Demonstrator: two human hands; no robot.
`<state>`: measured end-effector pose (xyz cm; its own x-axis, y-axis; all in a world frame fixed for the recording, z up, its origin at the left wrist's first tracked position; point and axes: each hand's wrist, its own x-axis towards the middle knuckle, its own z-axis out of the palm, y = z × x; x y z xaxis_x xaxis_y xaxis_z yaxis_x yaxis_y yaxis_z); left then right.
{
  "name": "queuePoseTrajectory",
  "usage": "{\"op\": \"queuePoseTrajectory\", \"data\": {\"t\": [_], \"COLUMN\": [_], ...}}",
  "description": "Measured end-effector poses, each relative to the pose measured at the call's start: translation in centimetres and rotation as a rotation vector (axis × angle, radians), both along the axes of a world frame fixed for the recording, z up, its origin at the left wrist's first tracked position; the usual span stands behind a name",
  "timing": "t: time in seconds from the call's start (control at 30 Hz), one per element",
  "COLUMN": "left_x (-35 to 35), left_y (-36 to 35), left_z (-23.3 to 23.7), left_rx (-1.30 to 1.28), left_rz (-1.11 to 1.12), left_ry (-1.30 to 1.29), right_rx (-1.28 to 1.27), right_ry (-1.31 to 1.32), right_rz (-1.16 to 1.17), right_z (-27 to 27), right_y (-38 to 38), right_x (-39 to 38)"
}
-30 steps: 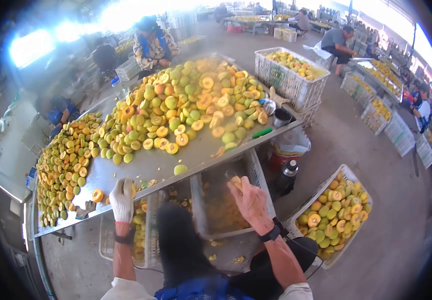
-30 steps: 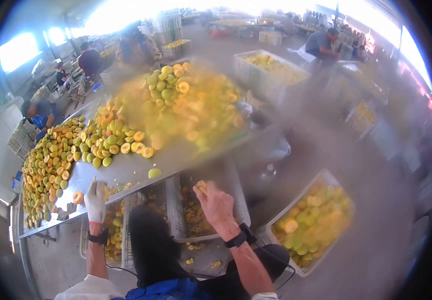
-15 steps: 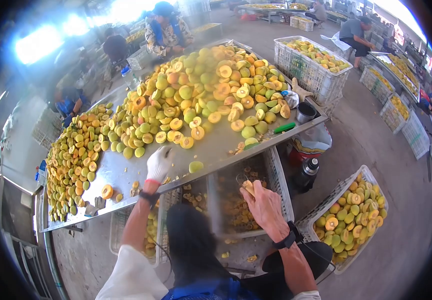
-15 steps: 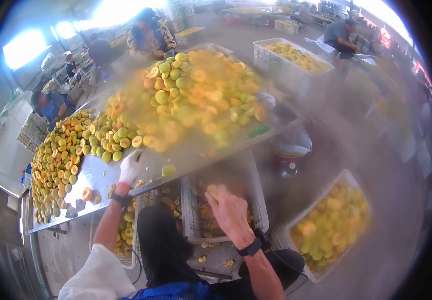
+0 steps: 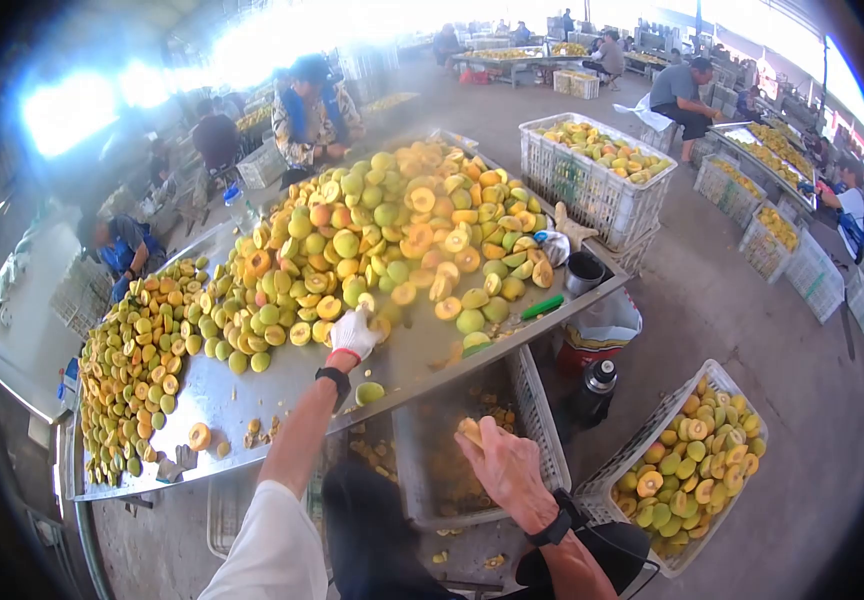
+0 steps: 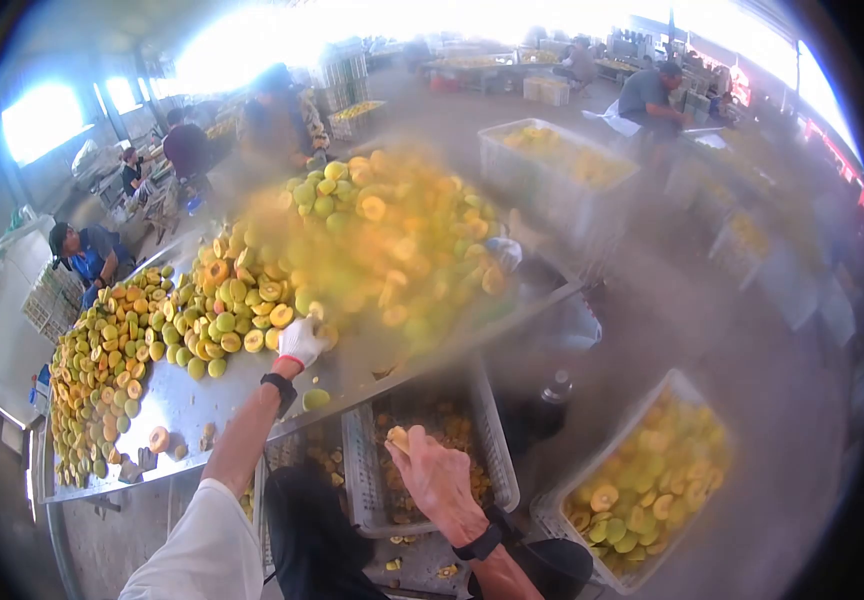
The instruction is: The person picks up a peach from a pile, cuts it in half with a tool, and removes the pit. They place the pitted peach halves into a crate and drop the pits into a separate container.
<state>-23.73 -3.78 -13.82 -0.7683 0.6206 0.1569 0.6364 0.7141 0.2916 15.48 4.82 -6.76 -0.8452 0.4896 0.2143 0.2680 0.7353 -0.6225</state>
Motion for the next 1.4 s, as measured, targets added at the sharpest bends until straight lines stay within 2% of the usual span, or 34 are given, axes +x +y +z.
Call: {"op": "queuePoseTrajectory", "data": {"t": [0.07, 0.1, 0.17, 0.27, 0.33, 0.47, 0.6, 0.67, 0.8, 0.9, 0.93, 1.03, 1.07, 1.4], "left_x": [1.5, 2.5, 5.8, 11.2, 14.0, 18.1, 20.4, 22.7, 23.2, 24.3, 24.9, 24.5, 24.4, 25.1], "left_y": [-0.4, -0.5, -1.0, -1.9, -2.7, -3.7, -3.3, -2.5, -1.7, -0.5, -0.9, -0.2, -0.1, 0.1], "left_z": [0.7, 0.7, 3.3, 7.1, 8.9, 12.0, 11.5, 12.7, 10.0, 8.7, 9.1, 7.5, 7.1, 7.8], "left_rx": [0.060, 0.135, 0.372, 0.626, 0.735, 0.806, 0.990, 1.076, 1.012, 1.163, 1.208, 1.200, 1.209, 1.327], "left_rz": [-0.014, -0.017, -0.105, -0.072, -0.087, -0.214, -0.236, -0.196, -0.399, -0.351, -0.357, -0.365, -0.394, -0.390], "left_ry": [-0.062, 0.020, -0.186, -0.632, -0.793, -0.880, -1.132, -1.285, -1.329, -1.443, -1.554, -1.600, -1.544, -1.402], "right_rx": [-0.012, -0.018, -0.035, -0.050, -0.061, -0.164, -0.289, -0.329, -0.250, -0.219, -0.217, -0.204, -0.198, -0.216], "right_ry": [0.041, 0.063, 0.101, 0.184, 0.252, 0.366, 0.408, 0.386, 0.397, 0.291, 0.282, 0.213, 0.207, 0.174], "right_rz": [-0.001, -0.001, -0.001, 0.013, 0.026, 0.028, 0.031, 0.025, 0.006, 0.003, 0.001, -0.021, -0.026, -0.075], "right_z": [0.1, 0.3, 0.8, 1.5, 2.0, 2.5, 2.5, 3.0, 2.0, 1.3, 1.1, 1.2, 1.1, 0.7], "right_y": [-0.1, -0.1, -0.2, -0.3, -0.7, -1.2, -1.3, -1.4, -1.0, -0.4, -0.4, -0.4, -0.3, -1.9], "right_x": [0.4, 0.6, 1.0, 1.2, 1.3, 1.1, 1.4, 1.4, 1.0, 0.6, 0.4, -0.2, -0.4, -1.6]}}
